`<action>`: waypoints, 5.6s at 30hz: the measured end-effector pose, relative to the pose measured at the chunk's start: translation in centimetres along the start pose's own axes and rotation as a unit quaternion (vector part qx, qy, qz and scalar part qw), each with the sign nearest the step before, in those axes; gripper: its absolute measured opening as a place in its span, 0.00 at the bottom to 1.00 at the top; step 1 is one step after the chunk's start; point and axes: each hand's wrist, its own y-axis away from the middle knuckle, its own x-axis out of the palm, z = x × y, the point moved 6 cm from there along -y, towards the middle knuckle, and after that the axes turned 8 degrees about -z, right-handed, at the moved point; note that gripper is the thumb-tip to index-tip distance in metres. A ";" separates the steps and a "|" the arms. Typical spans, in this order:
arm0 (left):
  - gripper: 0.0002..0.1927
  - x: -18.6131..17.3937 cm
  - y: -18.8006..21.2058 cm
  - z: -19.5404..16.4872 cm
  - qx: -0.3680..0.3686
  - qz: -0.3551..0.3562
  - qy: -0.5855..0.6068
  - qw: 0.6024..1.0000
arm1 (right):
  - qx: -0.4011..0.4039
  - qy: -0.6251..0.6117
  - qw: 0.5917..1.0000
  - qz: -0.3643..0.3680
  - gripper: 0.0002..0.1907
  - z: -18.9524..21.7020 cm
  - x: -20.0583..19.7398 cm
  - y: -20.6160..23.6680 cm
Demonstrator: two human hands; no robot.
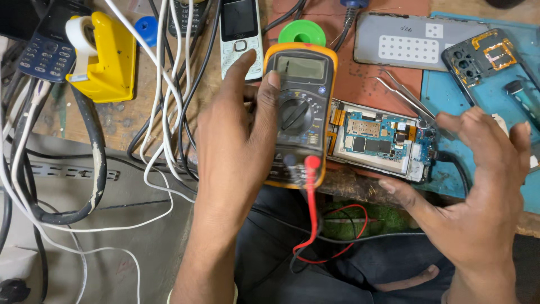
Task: The person uses a multimeter to test various points on a disassembled smartphone motherboard. They adjust the multimeter dial, place probes on different components, and observe the readings on the display.
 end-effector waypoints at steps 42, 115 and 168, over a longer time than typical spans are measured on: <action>0.33 -1.1 5.1 0.6 -0.042 -0.050 0.452 0.890 | 0.200 -0.191 0.914 0.295 0.68 9.6 4.1 -4.8; 0.22 -0.6 9.2 4.7 -0.105 0.229 0.405 0.879 | 0.264 -0.429 0.827 0.250 0.66 9.9 3.1 0.7; 0.14 -2.4 -2.2 2.8 0.194 0.038 0.026 0.980 | 0.083 -0.042 0.995 -0.035 0.59 16.1 5.0 -6.9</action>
